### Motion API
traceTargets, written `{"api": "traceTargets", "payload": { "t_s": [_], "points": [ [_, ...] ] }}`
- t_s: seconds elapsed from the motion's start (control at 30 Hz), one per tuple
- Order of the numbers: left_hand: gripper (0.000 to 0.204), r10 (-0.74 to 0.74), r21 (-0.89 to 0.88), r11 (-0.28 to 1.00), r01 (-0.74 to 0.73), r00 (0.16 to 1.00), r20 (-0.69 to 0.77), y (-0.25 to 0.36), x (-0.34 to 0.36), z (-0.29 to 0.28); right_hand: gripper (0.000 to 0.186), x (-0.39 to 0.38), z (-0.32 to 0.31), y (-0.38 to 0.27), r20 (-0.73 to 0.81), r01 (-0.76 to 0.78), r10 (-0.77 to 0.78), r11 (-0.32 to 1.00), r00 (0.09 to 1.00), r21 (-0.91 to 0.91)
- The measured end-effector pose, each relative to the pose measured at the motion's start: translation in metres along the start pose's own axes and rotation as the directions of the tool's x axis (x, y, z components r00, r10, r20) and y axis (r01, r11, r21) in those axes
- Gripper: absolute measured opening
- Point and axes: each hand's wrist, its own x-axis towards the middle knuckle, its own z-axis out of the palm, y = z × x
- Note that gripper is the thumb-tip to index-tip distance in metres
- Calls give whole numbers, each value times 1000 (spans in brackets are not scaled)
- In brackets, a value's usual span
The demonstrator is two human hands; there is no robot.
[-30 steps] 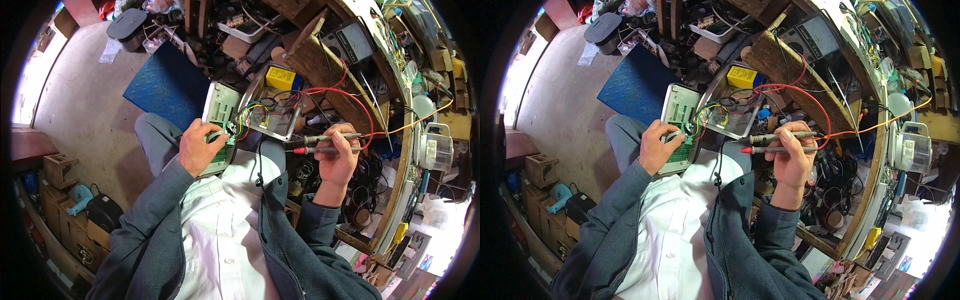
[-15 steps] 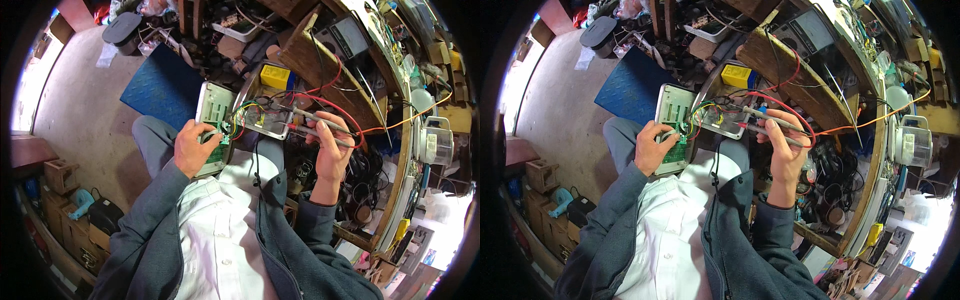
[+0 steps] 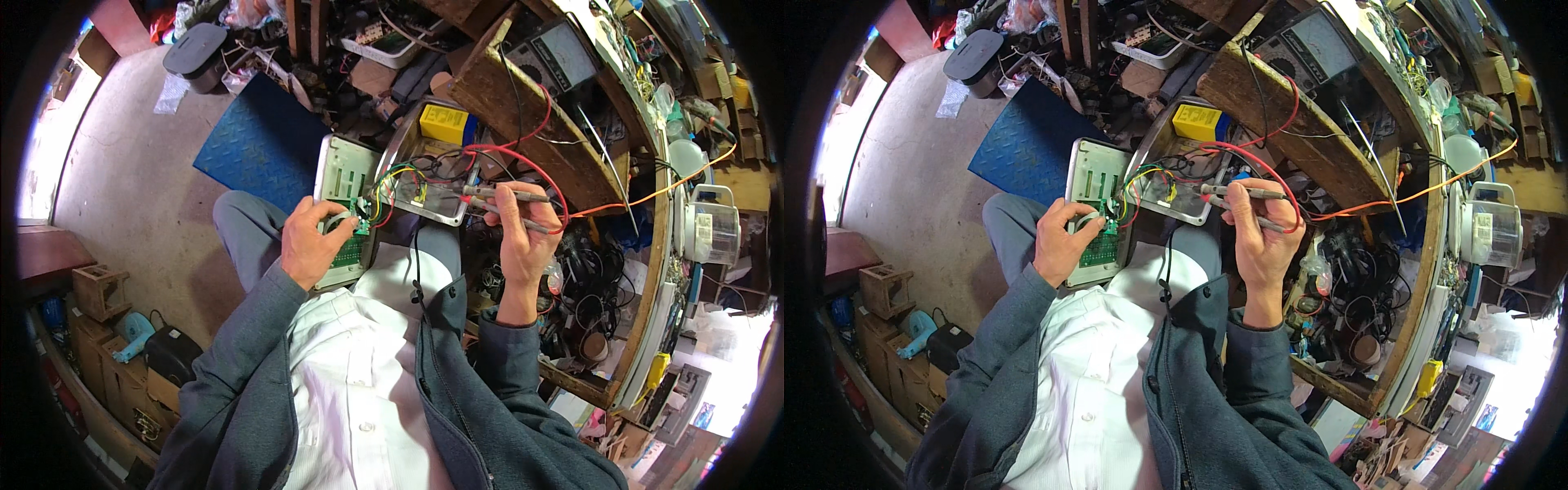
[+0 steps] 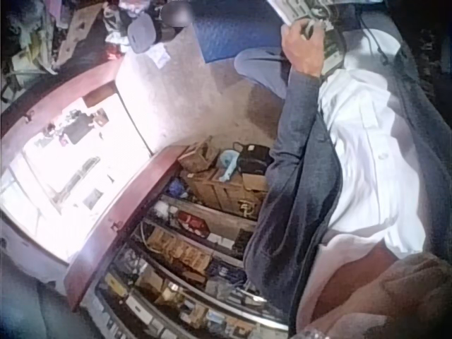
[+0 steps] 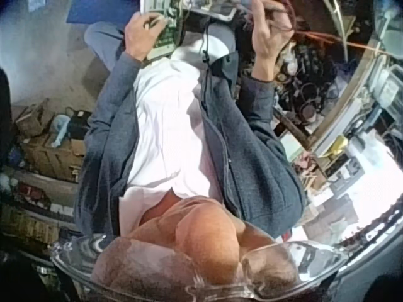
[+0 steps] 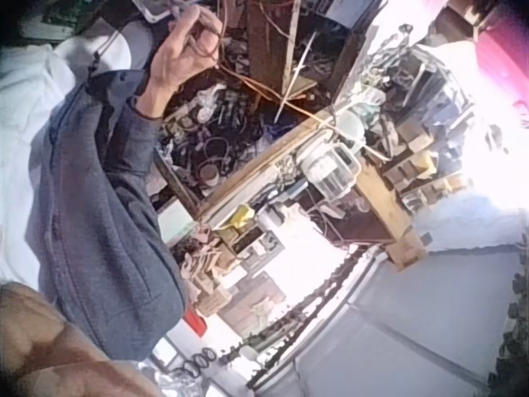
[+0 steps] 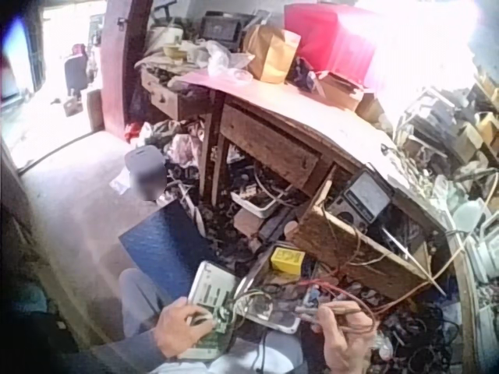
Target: The person sits on the floor and uses a soldering iron to work on wires inside a small electronic device. They then use a multimeter to test connections on the circuit board and a screwdriver to adjust components.
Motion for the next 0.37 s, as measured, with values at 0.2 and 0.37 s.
{"api": "traceTargets", "payload": {
  "t_s": [0.2, 0.37],
  "points": [
    [24, 48, 1, 999, -48, 998, -40, -6, 0, 4, 9, 5, 14, 12, 76, 199, -186, 954, 980, -223],
    [28, 20, 15, 1000, -20, 999, -48, -2, -3, 5, 9, 9, 27, 8, 128, 159, -131, 958, 983, -240]
  ]
}}
